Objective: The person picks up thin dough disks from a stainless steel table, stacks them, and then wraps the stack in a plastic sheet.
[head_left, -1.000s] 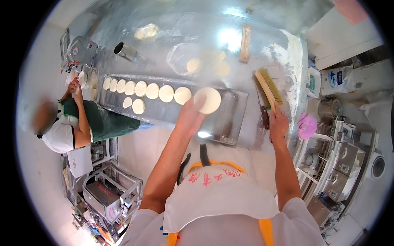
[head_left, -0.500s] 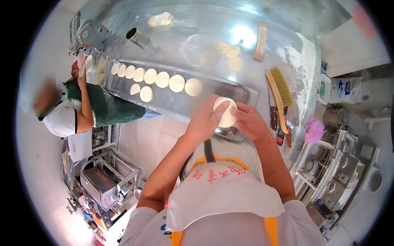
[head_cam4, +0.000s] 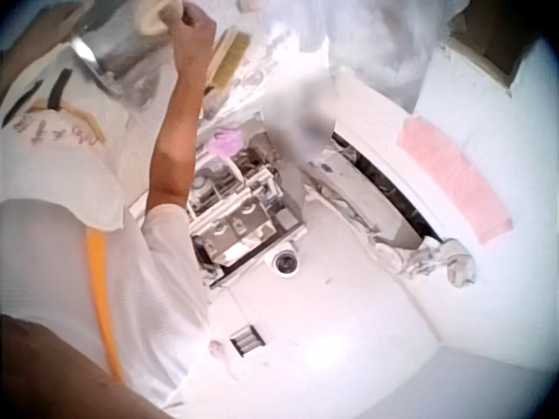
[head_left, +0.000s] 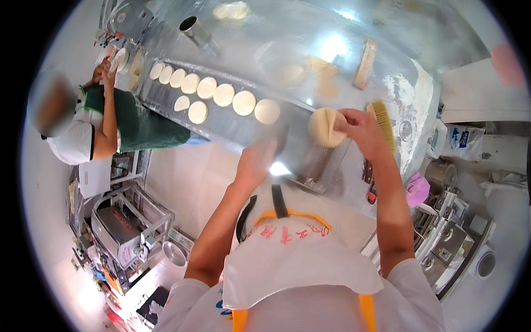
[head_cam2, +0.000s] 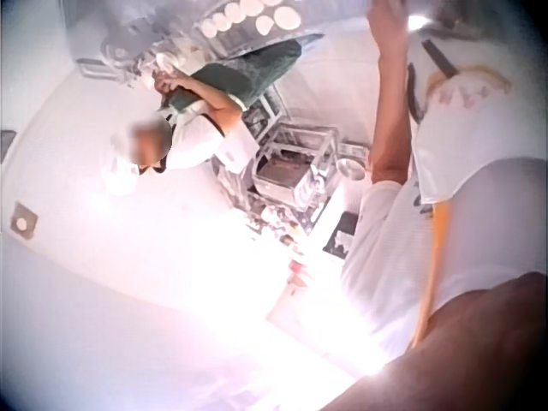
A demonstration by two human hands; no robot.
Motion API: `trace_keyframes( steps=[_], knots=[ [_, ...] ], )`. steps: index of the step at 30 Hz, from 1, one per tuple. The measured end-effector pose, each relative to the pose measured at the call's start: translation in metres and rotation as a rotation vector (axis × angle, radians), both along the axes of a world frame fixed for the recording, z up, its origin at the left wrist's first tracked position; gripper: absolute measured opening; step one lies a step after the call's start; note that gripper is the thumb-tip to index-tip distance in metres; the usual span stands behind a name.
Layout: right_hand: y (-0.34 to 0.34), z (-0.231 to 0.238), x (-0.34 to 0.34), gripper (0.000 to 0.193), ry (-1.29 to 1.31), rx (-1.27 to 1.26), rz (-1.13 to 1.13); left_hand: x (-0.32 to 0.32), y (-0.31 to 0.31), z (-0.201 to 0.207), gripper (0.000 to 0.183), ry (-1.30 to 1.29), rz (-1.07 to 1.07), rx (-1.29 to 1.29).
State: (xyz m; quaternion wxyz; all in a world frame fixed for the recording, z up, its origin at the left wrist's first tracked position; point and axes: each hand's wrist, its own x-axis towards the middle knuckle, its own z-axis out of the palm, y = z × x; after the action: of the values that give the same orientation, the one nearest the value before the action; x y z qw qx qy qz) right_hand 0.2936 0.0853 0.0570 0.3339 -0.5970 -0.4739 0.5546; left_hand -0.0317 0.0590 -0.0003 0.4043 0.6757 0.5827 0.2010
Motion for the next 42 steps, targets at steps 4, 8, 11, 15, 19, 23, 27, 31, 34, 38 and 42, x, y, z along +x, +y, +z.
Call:
trace_keyframes(
  steps=[4, 8, 11, 15, 19, 23, 27, 31, 34, 38, 42],
  knots=[
    [0.018, 0.001, -0.004, 0.031, -0.623, 0.201, 0.167, 0.014, 0.016, 0.029, 0.053, 0.407, 0.1, 0.056],
    [0.014, 0.025, -0.02, 0.031, -0.675, 0.376, 0.515, 0.038, 0.057, 0.068, 0.049, 0.066, 0.028, 0.178],
    [0.019, 0.07, -0.038, 0.031, -0.45, 0.266, 0.664, 0.05, 0.083, 0.07, 0.046, -0.74, -0.114, -0.409],
    [0.016, 0.082, -0.051, 0.03, -0.334, 0.201, 0.601, 0.047, 0.075, 0.049, 0.046, -0.867, -0.346, -0.733],
    [-0.002, 0.072, -0.055, 0.033, -0.296, 0.146, 0.372, 0.038, 0.051, 0.075, 0.05, -0.591, -0.489, -0.496],
    [-0.031, 0.002, -0.059, 0.044, 0.258, -0.086, -0.152, 0.045, 0.038, 0.068, 0.05, -0.657, -0.146, -0.606],
    [-0.059, -0.007, -0.071, 0.053, 0.993, -0.565, -0.186, 0.048, 0.022, 0.057, 0.046, -0.745, 0.073, -0.646],
    [-0.06, -0.003, -0.081, 0.046, 0.885, -0.475, -0.201, 0.054, 0.017, 0.078, 0.048, -0.457, 0.03, -0.474],
    [-0.057, 0.014, -0.074, 0.041, 0.657, -0.34, -0.197, 0.042, 0.018, 0.098, 0.049, -0.507, 0.099, -0.64],
    [-0.046, 0.033, -0.049, 0.042, 0.607, -0.108, -0.178, -0.005, 0.027, 0.072, 0.047, -0.643, 0.206, -0.695],
    [-0.012, 0.009, -0.026, 0.039, -0.011, -0.07, -0.229, -0.012, 0.026, 0.023, 0.043, -0.63, 0.295, -0.724]
  ],
)
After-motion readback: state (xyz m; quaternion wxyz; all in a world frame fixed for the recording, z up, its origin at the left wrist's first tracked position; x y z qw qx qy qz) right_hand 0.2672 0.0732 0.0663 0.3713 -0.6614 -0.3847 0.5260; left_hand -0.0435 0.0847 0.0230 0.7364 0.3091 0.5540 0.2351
